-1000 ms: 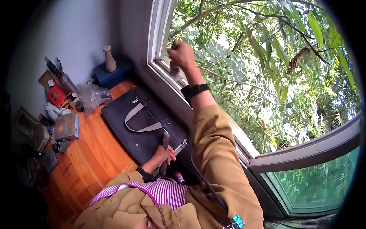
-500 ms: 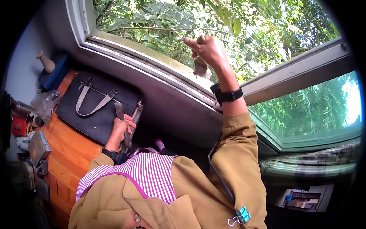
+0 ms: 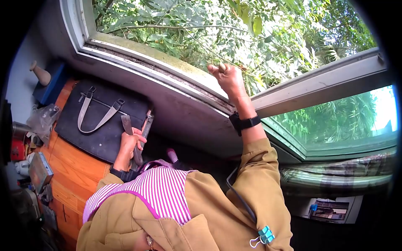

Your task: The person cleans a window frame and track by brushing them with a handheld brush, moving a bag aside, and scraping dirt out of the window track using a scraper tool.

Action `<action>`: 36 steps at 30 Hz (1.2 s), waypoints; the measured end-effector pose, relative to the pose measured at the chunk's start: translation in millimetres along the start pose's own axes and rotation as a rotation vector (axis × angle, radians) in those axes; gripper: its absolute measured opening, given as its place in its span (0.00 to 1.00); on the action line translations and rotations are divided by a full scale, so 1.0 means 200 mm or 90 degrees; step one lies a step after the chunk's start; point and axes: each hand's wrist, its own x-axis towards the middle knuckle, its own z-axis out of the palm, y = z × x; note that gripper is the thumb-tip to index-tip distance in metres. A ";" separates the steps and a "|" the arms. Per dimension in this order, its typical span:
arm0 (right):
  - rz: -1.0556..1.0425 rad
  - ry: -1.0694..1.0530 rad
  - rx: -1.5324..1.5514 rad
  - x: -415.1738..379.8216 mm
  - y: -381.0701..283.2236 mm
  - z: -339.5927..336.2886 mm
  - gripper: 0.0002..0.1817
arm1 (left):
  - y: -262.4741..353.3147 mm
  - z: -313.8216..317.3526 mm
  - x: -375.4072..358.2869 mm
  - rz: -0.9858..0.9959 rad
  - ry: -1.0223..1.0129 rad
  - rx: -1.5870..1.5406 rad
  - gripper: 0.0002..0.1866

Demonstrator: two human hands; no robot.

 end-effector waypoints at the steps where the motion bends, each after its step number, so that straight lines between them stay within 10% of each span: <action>1: 0.048 -0.016 -0.047 -0.01 0.05 0.04 0.26 | 0.01 0.00 0.00 -0.001 0.002 -0.003 0.10; 5: 0.124 0.063 -0.040 -0.06 0.12 0.19 0.26 | 0.00 0.00 0.01 -0.017 0.007 -0.013 0.08; 8: 0.279 0.164 0.471 -0.07 0.17 0.19 0.23 | -0.01 0.00 0.02 -0.017 0.002 -0.013 0.07; 12: 0.171 0.146 0.751 0.05 -0.02 0.24 0.17 | 0.00 0.01 0.00 -0.022 0.010 0.004 0.07; 20: 0.170 0.142 0.302 -0.09 0.10 0.06 0.25 | -0.01 0.00 0.01 -0.019 0.021 -0.014 0.08; 36: -0.014 0.239 0.610 0.57 -0.74 0.98 0.26 | -0.01 0.02 0.02 -0.024 0.028 0.011 0.08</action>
